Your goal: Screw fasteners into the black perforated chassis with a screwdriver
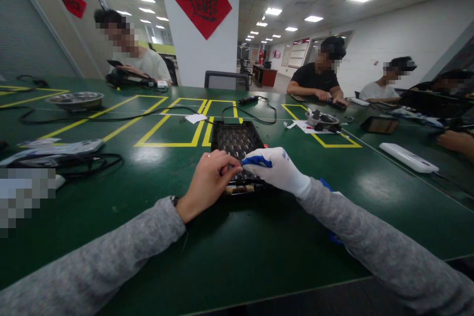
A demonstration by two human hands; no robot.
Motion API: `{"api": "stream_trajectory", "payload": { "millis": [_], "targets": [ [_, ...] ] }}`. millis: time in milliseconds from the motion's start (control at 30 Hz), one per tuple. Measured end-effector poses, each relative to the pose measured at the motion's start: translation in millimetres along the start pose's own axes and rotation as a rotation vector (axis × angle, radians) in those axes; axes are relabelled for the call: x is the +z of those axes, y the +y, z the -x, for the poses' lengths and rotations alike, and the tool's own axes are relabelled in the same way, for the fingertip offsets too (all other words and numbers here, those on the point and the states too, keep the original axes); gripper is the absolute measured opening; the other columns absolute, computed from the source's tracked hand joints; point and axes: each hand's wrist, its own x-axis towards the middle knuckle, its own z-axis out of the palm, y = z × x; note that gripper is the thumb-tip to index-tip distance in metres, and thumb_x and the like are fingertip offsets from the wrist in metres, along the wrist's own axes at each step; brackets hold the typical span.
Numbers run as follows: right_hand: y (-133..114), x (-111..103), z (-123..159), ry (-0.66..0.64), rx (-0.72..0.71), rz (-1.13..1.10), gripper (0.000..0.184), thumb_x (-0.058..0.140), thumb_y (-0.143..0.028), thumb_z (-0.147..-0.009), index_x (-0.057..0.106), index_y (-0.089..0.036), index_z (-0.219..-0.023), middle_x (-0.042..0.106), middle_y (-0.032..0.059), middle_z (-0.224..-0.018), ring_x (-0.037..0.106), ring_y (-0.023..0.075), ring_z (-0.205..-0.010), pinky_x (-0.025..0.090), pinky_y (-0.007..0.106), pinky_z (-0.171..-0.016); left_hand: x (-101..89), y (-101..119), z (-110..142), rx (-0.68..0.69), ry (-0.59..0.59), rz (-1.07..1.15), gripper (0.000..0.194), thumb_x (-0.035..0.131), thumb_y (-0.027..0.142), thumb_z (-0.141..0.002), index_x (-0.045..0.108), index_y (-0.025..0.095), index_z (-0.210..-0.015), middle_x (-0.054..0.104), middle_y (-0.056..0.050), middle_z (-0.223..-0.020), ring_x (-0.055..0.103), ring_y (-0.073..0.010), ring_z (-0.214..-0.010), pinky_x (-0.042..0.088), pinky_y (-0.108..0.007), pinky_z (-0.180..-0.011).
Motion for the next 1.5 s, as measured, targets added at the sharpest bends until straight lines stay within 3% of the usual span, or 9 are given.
{"api": "stream_trajectory", "payload": {
  "millis": [133,333,533,800,1167,1367,1500],
  "targets": [
    [-0.4,-1.6,-1.2,-0.071,-0.052,0.14,0.017,0.054,-0.024,-0.083,0.063,-0.013,-0.091,0.066,0.0066,-0.087,0.06,0.0151,-0.079,0.046,0.028,-0.075,1.5,-1.0,0.0,0.023,-0.02,-0.008,0.009,0.058,0.024,-0.084,0.061,0.018,-0.078,0.053,0.002,-0.067,0.046,-0.0134,-0.065,0.031,-0.029,-0.065],
    [3.1,-7.0,-3.0,-0.173,0.075,0.121,0.015,0.05,-0.024,-0.085,0.062,-0.015,-0.09,0.061,0.0045,-0.087,0.054,0.0148,-0.083,0.043,0.029,-0.079,2.4,-0.6,-0.7,-0.054,-0.078,0.035,0.018,0.049,0.032,-0.089,0.058,0.018,-0.081,0.055,0.002,-0.068,0.047,-0.0137,-0.063,0.032,-0.029,-0.065],
    [10.3,-8.0,2.0,-0.334,0.013,0.196,0.013,0.058,-0.027,-0.081,0.067,-0.02,-0.087,0.052,0.0061,-0.122,0.041,0.0216,-0.117,0.03,0.039,-0.102,-0.8,1.0,-0.5,-0.002,-0.152,0.171,0.027,0.032,0.026,-0.095,0.057,0.019,-0.089,0.06,-0.001,-0.085,0.052,-0.015,-0.079,0.037,-0.029,-0.075],
    [16.8,0.3,5.4,-0.348,0.013,0.237,0.022,0.058,-0.03,-0.081,0.066,-0.021,-0.099,0.049,0.0067,-0.129,0.036,0.0234,-0.124,0.024,0.044,-0.105,-1.7,0.8,-2.7,0.004,-0.192,0.213,0.029,0.031,0.027,-0.095,0.057,0.019,-0.085,0.061,-0.001,-0.087,0.052,-0.0154,-0.082,0.037,-0.029,-0.079],
    [12.1,4.6,4.3,-0.281,0.099,0.22,0.014,0.059,-0.03,-0.078,0.067,-0.019,-0.084,0.054,0.0058,-0.119,0.042,0.0223,-0.116,0.031,0.038,-0.1,-2.3,1.7,-3.0,0.008,-0.23,0.183,0.032,0.03,0.03,-0.095,0.057,0.019,-0.082,0.061,-0.001,-0.084,0.052,-0.0164,-0.079,0.036,-0.031,-0.077],
    [9.8,5.0,4.5,-0.215,0.24,0.172,0.038,0.065,-0.029,-0.071,0.06,-0.017,-0.107,0.05,0.0113,-0.124,0.042,0.0237,-0.118,0.032,0.039,-0.1,-1.9,3.1,-4.3,-0.017,-0.236,0.175,0.036,0.029,0.033,-0.096,0.058,0.019,-0.08,0.061,-0.001,-0.082,0.052,-0.0166,-0.077,0.036,-0.031,-0.076],
    [8.5,3.1,3.0,-0.181,0.228,0.081,0.016,0.061,-0.025,-0.074,0.063,-0.017,-0.089,0.054,0.0085,-0.118,0.046,0.0212,-0.113,0.034,0.037,-0.099,-1.4,2.3,-4.4,-0.026,-0.24,0.177,0.037,0.029,0.033,-0.096,0.059,0.02,-0.079,0.061,-0.001,-0.082,0.052,-0.0164,-0.077,0.036,-0.031,-0.076]
  ]
}}
